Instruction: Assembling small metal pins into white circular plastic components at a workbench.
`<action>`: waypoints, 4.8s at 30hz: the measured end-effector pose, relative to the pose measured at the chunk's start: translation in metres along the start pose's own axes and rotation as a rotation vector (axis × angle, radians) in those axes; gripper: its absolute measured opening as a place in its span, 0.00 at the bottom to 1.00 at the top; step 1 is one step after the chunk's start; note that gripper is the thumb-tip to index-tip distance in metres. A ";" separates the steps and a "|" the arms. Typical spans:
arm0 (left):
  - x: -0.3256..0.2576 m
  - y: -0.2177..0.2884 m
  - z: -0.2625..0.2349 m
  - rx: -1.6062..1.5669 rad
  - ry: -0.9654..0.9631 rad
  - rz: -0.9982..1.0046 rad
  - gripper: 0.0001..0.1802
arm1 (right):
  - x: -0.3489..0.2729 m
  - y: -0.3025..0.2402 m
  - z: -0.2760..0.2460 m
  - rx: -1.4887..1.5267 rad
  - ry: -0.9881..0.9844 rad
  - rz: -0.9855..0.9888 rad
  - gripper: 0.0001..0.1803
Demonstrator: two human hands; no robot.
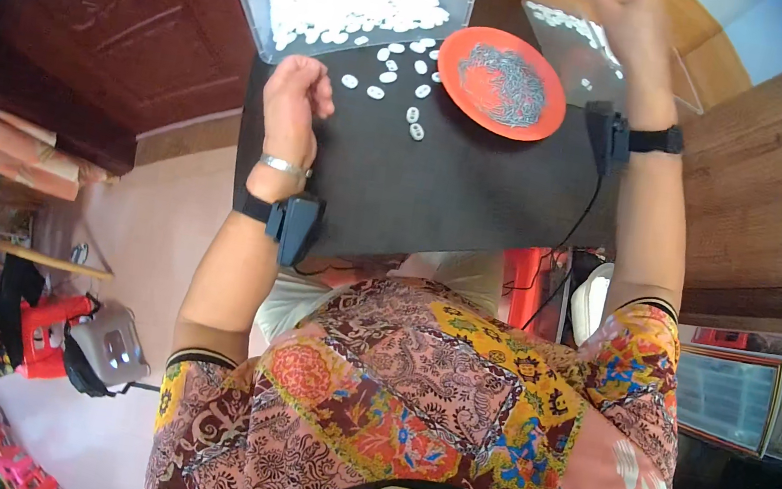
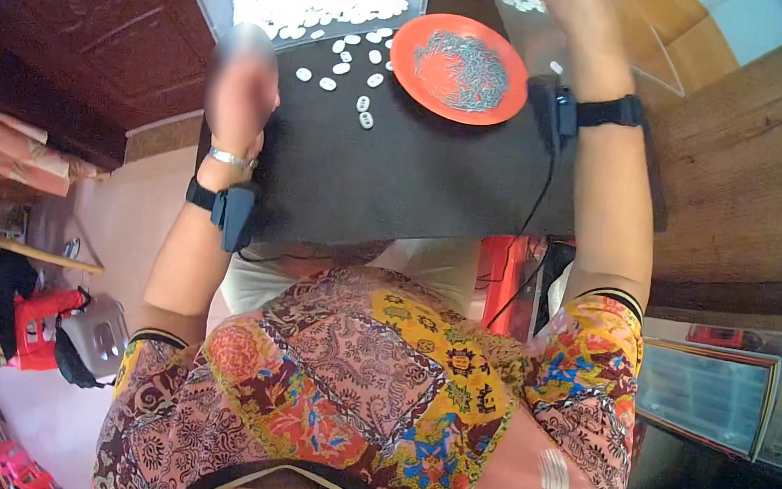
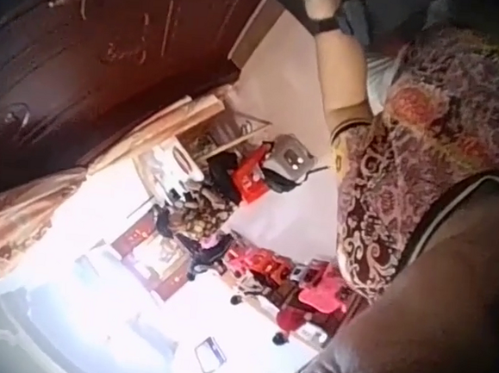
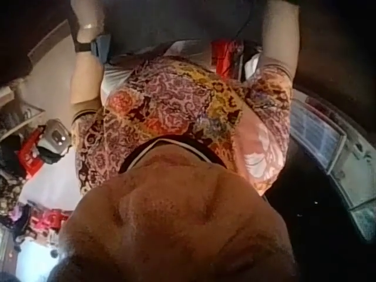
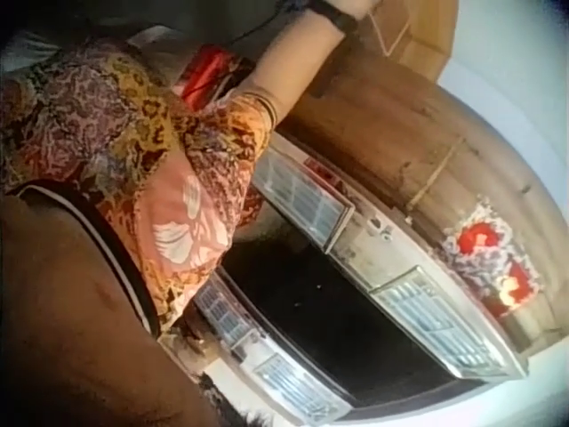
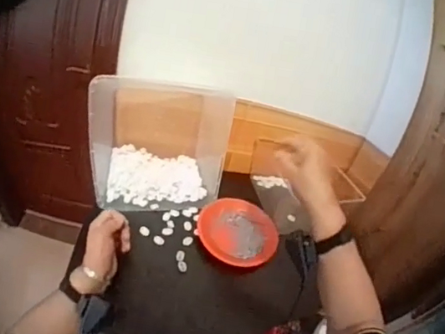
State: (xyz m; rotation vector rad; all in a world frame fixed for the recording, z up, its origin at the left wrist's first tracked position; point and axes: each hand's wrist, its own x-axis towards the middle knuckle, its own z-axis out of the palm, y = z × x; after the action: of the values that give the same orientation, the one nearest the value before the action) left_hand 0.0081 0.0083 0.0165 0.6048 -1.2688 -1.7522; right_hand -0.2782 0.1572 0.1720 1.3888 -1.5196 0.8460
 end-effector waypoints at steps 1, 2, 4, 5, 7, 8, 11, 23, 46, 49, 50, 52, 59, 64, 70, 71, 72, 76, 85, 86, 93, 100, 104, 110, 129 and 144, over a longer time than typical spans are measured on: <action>0.002 -0.001 0.001 -0.056 0.019 0.005 0.08 | -0.007 -0.016 0.013 0.179 -0.218 0.167 0.08; 0.001 -0.001 0.001 -0.056 0.031 0.005 0.08 | -0.015 -0.032 0.026 0.356 -0.439 0.332 0.08; 0.002 0.000 -0.001 -0.014 0.046 -0.016 0.08 | -0.028 -0.056 0.058 0.385 -0.671 0.228 0.12; 0.003 -0.001 0.000 -0.025 0.049 -0.019 0.08 | -0.034 -0.065 0.076 0.374 -0.749 0.177 0.11; 0.002 -0.001 -0.003 0.021 0.058 -0.019 0.08 | -0.040 -0.087 0.108 0.344 -0.976 0.112 0.11; 0.001 -0.001 -0.004 0.064 0.062 -0.018 0.08 | -0.041 -0.097 0.118 0.315 -1.120 0.100 0.11; 0.004 -0.002 -0.001 0.061 0.067 -0.039 0.08 | -0.059 -0.107 0.147 0.081 -1.187 0.143 0.11; 0.001 -0.002 0.005 0.111 -0.025 -0.104 0.09 | -0.069 -0.124 0.148 0.014 -1.155 0.075 0.12; -0.017 0.004 0.019 0.202 -0.289 -0.171 0.08 | -0.096 -0.131 0.062 1.159 -0.889 0.639 0.09; -0.016 -0.002 0.017 0.155 -0.329 -0.187 0.08 | -0.093 -0.140 0.056 1.107 -0.820 0.573 0.08; -0.016 -0.004 0.016 0.154 -0.329 -0.186 0.08 | -0.091 -0.144 0.053 1.097 -0.780 0.576 0.08; -0.015 -0.006 0.020 0.089 -0.344 -0.166 0.09 | -0.092 -0.147 0.048 1.036 -0.768 0.557 0.07; -0.016 -0.003 0.017 0.124 -0.371 -0.240 0.10 | -0.103 -0.149 0.058 0.729 -0.546 0.194 0.06; -0.017 0.000 0.015 0.145 -0.397 -0.213 0.11 | -0.094 -0.130 0.042 0.652 -0.559 0.179 0.06; -0.013 0.003 0.017 0.150 -0.272 -0.147 0.10 | -0.086 -0.034 0.032 0.337 -0.807 0.312 0.10; -0.012 0.002 0.017 0.150 -0.272 -0.149 0.10 | -0.089 -0.026 0.033 0.275 -0.875 0.264 0.09; -0.011 0.001 0.016 0.168 -0.277 -0.151 0.10 | -0.092 -0.021 0.037 0.213 -0.942 0.215 0.09; -0.009 -0.002 0.013 0.239 -0.284 -0.163 0.10 | -0.097 -0.018 0.055 0.117 -1.041 0.101 0.07; -0.011 0.001 0.015 0.245 -0.260 -0.185 0.10 | -0.102 -0.035 0.088 -0.182 -1.149 0.023 0.09; -0.012 0.001 0.016 0.242 -0.257 -0.186 0.10 | -0.103 -0.034 0.088 -0.183 -1.152 0.020 0.09; -0.015 0.005 0.018 0.250 -0.265 -0.160 0.11 | -0.087 -0.047 0.084 -0.210 -1.329 0.068 0.10; -0.013 0.006 0.018 0.276 -0.294 -0.134 0.11 | -0.102 -0.013 0.081 -0.014 -1.207 0.198 0.12; -0.016 0.005 0.018 0.207 -0.292 -0.159 0.11 | -0.096 -0.022 0.058 0.423 -0.946 0.523 0.08; -0.019 0.004 0.021 0.243 -0.330 -0.154 0.11 | -0.085 -0.074 0.054 1.157 -0.792 0.640 0.06; -0.020 0.003 0.023 0.277 -0.309 -0.184 0.10 | -0.097 -0.136 0.076 1.270 -0.906 0.820 0.11; -0.019 0.002 0.022 0.294 -0.303 -0.173 0.10 | -0.106 -0.141 0.081 1.205 -0.833 0.806 0.11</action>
State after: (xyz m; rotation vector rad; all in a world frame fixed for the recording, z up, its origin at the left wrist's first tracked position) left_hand 0.0015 0.0357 0.0244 0.6465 -1.7499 -1.8641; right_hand -0.1542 0.1042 0.0323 2.1373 -2.4395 2.0908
